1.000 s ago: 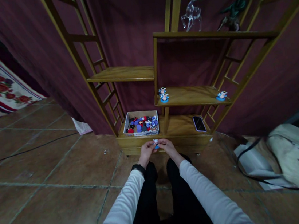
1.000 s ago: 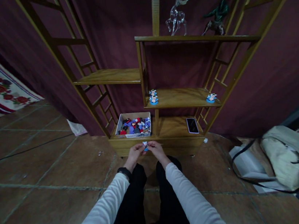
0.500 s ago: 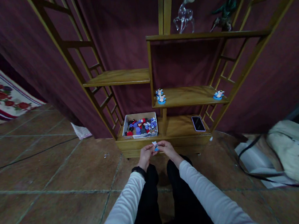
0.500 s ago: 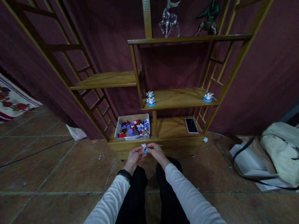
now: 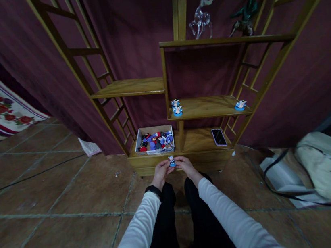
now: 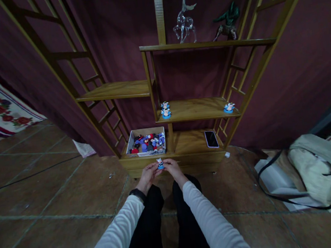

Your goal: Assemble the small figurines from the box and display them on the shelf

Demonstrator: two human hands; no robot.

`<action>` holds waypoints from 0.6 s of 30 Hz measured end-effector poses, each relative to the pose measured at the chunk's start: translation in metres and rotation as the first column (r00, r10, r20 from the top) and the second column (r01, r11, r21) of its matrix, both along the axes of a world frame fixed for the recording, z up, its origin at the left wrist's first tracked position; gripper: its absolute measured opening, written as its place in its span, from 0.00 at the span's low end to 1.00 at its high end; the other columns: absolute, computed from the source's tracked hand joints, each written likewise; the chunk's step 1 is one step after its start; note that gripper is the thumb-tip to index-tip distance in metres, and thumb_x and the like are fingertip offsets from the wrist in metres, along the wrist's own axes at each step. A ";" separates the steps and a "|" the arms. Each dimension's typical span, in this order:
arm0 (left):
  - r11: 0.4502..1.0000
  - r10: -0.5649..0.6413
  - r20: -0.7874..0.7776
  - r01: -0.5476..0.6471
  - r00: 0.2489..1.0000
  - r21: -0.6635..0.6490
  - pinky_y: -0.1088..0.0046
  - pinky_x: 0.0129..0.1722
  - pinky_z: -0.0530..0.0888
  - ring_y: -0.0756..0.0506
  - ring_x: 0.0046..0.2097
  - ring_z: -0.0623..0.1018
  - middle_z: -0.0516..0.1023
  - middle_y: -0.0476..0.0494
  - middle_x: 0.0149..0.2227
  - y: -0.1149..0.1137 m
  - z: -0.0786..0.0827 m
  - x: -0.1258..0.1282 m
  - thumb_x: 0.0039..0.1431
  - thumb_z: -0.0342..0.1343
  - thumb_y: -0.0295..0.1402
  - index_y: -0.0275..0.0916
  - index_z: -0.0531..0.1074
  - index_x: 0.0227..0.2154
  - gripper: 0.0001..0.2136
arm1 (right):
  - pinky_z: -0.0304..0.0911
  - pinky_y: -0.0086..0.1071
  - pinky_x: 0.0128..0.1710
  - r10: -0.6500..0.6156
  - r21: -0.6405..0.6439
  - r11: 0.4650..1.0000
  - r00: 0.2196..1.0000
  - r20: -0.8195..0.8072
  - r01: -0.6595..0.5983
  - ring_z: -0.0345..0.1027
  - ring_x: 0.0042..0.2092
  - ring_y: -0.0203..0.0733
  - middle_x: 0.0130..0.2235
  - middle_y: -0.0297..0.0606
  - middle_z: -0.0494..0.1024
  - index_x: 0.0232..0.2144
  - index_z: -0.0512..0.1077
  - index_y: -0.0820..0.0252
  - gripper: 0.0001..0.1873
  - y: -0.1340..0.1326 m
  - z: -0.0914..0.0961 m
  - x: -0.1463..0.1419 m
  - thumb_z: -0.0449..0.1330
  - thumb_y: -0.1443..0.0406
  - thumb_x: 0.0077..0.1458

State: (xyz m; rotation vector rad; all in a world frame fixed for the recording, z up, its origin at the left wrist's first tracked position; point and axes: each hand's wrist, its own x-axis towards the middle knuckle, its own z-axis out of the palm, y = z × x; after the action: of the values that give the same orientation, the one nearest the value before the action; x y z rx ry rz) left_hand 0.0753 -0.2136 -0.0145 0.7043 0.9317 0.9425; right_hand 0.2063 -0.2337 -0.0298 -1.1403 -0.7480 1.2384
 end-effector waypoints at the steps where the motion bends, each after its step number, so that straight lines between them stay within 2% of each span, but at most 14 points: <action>1: 1.000 -0.002 -0.003 0.002 1.000 0.000 0.75 0.30 0.76 0.50 0.27 0.78 0.78 0.42 0.26 0.000 0.000 0.000 0.48 0.61 0.27 0.31 0.72 0.29 0.06 | 0.67 0.41 0.39 0.004 -0.002 1.000 1.000 0.001 -0.004 0.73 0.32 0.42 0.30 0.37 0.77 0.26 0.73 0.60 0.13 0.000 -0.001 0.000 0.65 0.60 0.34; 11: 1.000 0.010 -0.030 -0.010 1.000 0.001 0.75 0.29 0.76 0.50 0.26 0.77 0.77 0.42 0.24 0.000 -0.001 -0.002 0.48 0.60 0.25 0.31 0.73 0.26 0.03 | 0.67 0.39 0.37 0.051 -0.002 0.999 0.998 -0.029 -0.051 0.72 0.30 0.40 0.29 0.36 0.77 0.24 0.71 0.61 0.14 -0.001 0.000 0.002 0.67 0.61 0.30; 18: 1.000 0.013 -0.002 -0.013 1.000 -0.017 0.77 0.29 0.75 0.51 0.25 0.77 0.78 0.42 0.25 0.000 -0.001 -0.001 0.48 0.60 0.24 0.31 0.73 0.27 0.02 | 0.67 0.37 0.38 0.073 -0.037 0.997 0.997 0.009 -0.073 0.72 0.32 0.38 0.30 0.34 0.77 0.25 0.71 0.59 0.14 -0.001 0.000 0.002 0.65 0.59 0.34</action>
State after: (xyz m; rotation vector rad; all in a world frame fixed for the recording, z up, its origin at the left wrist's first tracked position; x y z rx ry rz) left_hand 0.0744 -0.2139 -0.0155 0.6858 0.9462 0.9439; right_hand 0.2085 -0.2349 -0.0300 -1.1583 -0.7832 1.3131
